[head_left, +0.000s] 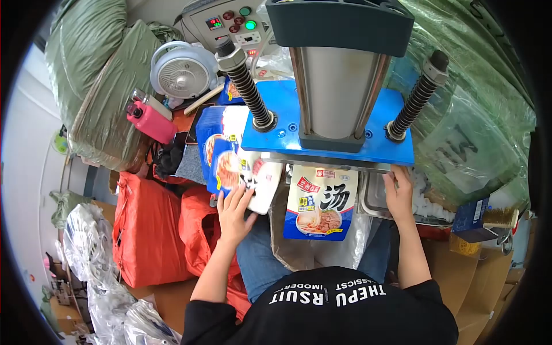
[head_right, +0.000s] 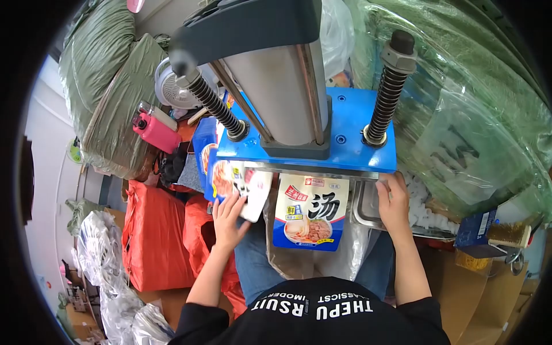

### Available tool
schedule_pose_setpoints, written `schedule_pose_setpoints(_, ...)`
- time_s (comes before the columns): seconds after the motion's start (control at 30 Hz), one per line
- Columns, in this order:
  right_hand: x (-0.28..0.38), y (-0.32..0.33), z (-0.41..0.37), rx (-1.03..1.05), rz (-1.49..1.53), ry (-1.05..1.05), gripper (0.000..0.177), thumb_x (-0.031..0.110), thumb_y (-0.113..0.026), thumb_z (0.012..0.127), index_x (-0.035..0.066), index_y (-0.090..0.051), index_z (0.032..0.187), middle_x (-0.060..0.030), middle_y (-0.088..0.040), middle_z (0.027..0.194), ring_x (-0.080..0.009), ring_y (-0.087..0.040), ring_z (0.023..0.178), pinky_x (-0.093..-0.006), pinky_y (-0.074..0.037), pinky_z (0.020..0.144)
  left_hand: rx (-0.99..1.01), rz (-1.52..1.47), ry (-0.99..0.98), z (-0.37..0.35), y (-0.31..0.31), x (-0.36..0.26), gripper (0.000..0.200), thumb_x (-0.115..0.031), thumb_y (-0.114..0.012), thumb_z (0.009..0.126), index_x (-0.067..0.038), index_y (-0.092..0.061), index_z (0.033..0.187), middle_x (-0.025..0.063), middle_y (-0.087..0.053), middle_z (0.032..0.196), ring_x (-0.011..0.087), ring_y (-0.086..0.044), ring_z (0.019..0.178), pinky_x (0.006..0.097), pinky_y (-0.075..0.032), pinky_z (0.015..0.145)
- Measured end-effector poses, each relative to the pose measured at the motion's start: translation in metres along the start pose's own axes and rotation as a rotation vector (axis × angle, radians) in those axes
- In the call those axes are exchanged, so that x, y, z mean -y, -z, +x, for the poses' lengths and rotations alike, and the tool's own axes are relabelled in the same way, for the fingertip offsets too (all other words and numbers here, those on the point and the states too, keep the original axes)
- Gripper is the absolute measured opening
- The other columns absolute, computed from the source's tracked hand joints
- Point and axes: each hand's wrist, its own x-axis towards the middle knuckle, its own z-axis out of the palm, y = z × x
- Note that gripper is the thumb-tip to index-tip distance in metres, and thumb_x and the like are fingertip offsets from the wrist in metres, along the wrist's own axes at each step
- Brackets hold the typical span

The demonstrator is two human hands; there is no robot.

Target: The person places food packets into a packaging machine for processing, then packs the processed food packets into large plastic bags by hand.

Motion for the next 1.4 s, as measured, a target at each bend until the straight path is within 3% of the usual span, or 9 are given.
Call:
schedule_pose_setpoints(0.27,0.05,0.0,-0.03,0.342,0.671,-0.454,0.017,0.002,-0.065,0.081,-0.001,-0.062,0.098,-0.003,-0.062,0.078,-0.0123,-0.058,0.07,-0.0295,-0.044,0.06,-0.309,-0.206,0.091,0.022,0.033,-0.044,0.025,0.002,-0.069,0.061,-0.004,-0.066,0.085,0.0128,-0.061,0.081,0.033,-0.058,0.079,0.04,-0.047,0.069)
schedule_pose_setpoints(0.47,0.117,0.014,0.007,0.898,0.188,0.361,0.021,0.011,-0.074,0.074,0.003,-0.067,0.092,-0.0083,-0.065,0.08,-0.0217,-0.061,0.074,-0.0314,-0.046,0.066,0.196,-0.62,0.059,0.018,0.057,-0.11,0.017,-0.006,-0.075,0.067,-0.002,-0.069,0.082,0.0084,-0.062,0.07,0.0233,-0.057,0.069,0.0335,-0.046,0.063)
schedule_pose_setpoints(0.6,0.111,0.005,-0.021,0.849,0.397,0.021,0.021,0.007,-0.071,0.079,0.003,-0.067,0.099,-0.0072,-0.066,0.09,-0.0181,-0.062,0.081,-0.0288,-0.048,0.069,0.659,-1.349,0.587,-0.005,0.046,-0.117,0.023,-0.011,-0.077,0.078,0.004,-0.071,0.094,0.0048,-0.07,0.085,0.0074,-0.062,0.077,0.0231,-0.05,0.068)
schedule_pose_setpoints(0.77,0.078,0.001,-0.032,0.484,0.243,-0.221,0.034,0.008,-0.067,0.081,0.005,-0.06,0.115,-0.0088,-0.063,0.106,-0.0178,-0.062,0.082,-0.0299,-0.048,0.071,0.501,-1.561,0.714,0.024,0.004,-0.111,0.024,-0.011,-0.075,0.08,0.007,-0.069,0.094,0.0113,-0.07,0.088,0.0137,-0.066,0.075,0.0282,-0.054,0.067)
schedule_pose_setpoints(0.9,0.06,0.034,-0.008,0.371,0.099,0.011,0.036,0.009,-0.068,0.08,0.005,-0.06,0.115,-0.0102,-0.062,0.104,-0.0221,-0.062,0.082,-0.0322,-0.049,0.072,0.418,-1.672,0.791,0.071,-0.019,-0.102,0.027,-0.006,-0.073,0.08,0.01,-0.064,0.099,0.0169,-0.07,0.093,0.0206,-0.069,0.077,0.0344,-0.057,0.068)
schedule_pose_setpoints(1.03,0.012,0.022,-0.017,0.273,-0.522,0.012,0.038,0.007,-0.07,0.074,0.003,-0.06,0.111,-0.0147,-0.06,0.101,-0.0303,-0.06,0.079,-0.0355,-0.049,0.07,0.39,-1.66,0.85,0.081,-0.038,-0.102,0.026,-0.008,-0.072,0.081,0.008,-0.066,0.1,0.0148,-0.07,0.092,0.0193,-0.068,0.077,0.0325,-0.055,0.07)
schedule_pose_setpoints(1.17,0.004,0.008,-0.014,0.165,-0.217,0.002,0.034,0.005,-0.069,0.076,0.003,-0.059,0.109,-0.0139,-0.061,0.097,-0.0258,-0.061,0.075,-0.0336,-0.048,0.069,0.494,-1.122,0.629,0.086,-0.022,-0.077,0.029,-0.015,-0.069,0.085,0.005,-0.065,0.106,0.0104,-0.07,0.09,0.014,-0.064,0.078,0.0275,-0.051,0.07)
schedule_pose_setpoints(1.23,-0.007,0.003,-0.014,0.1,-0.069,-0.058,0.029,0.003,-0.066,0.08,0.002,-0.059,0.107,-0.0118,-0.062,0.09,-0.0191,-0.059,0.072,-0.0312,-0.047,0.067,0.011,-0.681,0.453,0.082,0.003,-0.05,0.054,-0.023,-0.075,0.08,0.005,-0.056,0.121,0.0202,-0.062,0.119,0.0282,-0.062,0.105,0.0373,-0.048,0.087)
schedule_pose_setpoints(1.4,-0.013,0.009,-0.006,0.119,0.068,0.095,0.023,0.004,-0.061,0.085,-0.001,-0.058,0.107,-0.0061,-0.064,0.088,-0.0113,-0.054,0.065,-0.0265,-0.045,0.058,0.019,0.091,-0.04,0.014,0.002,-0.001,0.073,-0.019,-0.076,0.069,-0.013,-0.048,0.135,0.0154,-0.045,0.14,0.0315,-0.043,0.128,0.0463,-0.029,0.106)
